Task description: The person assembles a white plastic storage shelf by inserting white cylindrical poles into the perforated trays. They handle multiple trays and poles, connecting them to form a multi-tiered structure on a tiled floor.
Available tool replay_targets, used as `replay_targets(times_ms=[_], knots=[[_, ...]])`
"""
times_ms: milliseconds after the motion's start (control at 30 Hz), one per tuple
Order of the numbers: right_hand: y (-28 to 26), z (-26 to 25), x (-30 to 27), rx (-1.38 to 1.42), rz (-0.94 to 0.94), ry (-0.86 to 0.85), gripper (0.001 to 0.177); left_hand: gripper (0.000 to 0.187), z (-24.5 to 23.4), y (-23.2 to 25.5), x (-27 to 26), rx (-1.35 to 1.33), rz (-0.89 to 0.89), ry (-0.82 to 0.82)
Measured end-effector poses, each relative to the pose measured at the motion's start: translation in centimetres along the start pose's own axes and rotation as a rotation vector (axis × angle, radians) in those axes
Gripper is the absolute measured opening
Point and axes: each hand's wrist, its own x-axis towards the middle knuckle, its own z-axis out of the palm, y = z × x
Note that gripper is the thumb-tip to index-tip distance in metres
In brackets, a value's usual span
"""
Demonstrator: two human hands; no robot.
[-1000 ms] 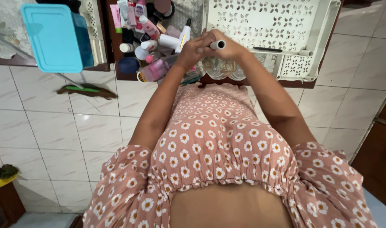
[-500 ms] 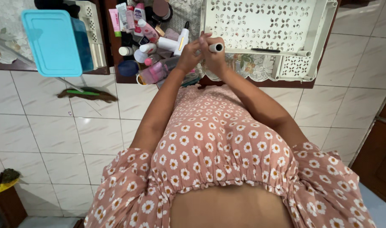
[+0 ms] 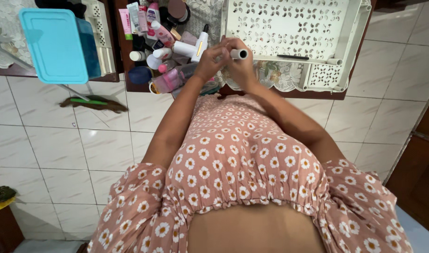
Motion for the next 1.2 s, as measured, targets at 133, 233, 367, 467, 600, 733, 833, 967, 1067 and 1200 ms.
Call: replay_targets(times_ms=[133, 233, 367, 467, 600, 733, 833, 967, 1067, 1200], knots=[[0.6, 1.8, -2.7, 0.185, 0.120, 0.098, 0.006, 0.034, -0.3, 1.4, 0.6, -0.089, -0.010, -0.026], [2.4, 1.3, -2.0, 0.142, 0.090, 0.056, 0.013, 0.035, -0.6, 2.2, 0.3, -0.083, -0.025, -0.020], [3.6, -0.6, 1.1, -0.101, 0.066, -0.169, 0.025, 0.038, -0.7, 2.2, 0.1, -0.082, 0.010, -0.006], [3.1, -2.6, 3.3, -0.117, -0.065, -0.489, 0.021, 0.039, -0.5, 0.8, 0.2, 0.008, 0.010, 0.019], [1.7, -3.6, 6.7, -0.071, 0.164, -0.937, 0.031, 0.038, 0.0, -1.0, -0.4, -0.007, -0.052, 0.014], [1.0, -2.0, 4.7, -0.193, 0.158, -0.545, 0.018, 0.028, 0.3, -1.8, -0.4, 0.029, -0.150, -0.002], [0.1, 0.7, -0.7, -0.060, -0.027, -0.057, 0.007, 0.030, 0.0, 0.0, -0.2, -0.121, -0.079, -0.003], [1.7, 0.8, -2.8, 0.041, 0.062, 0.014, 0.007, 0.029, -0.3, 1.9, 0.2, -0.183, -0.016, -0.019], [5.5, 0.5, -2.8, 0.186, 0.034, -0.018, 0.008, 0.025, -0.2, 1.7, 0.3, -0.081, 0.089, 0.019], [9.6, -0.7, -0.2, -0.075, 0.151, -0.067, 0.030, 0.033, -0.1, 1.2, 0.4, -0.145, -0.069, -0.008]])
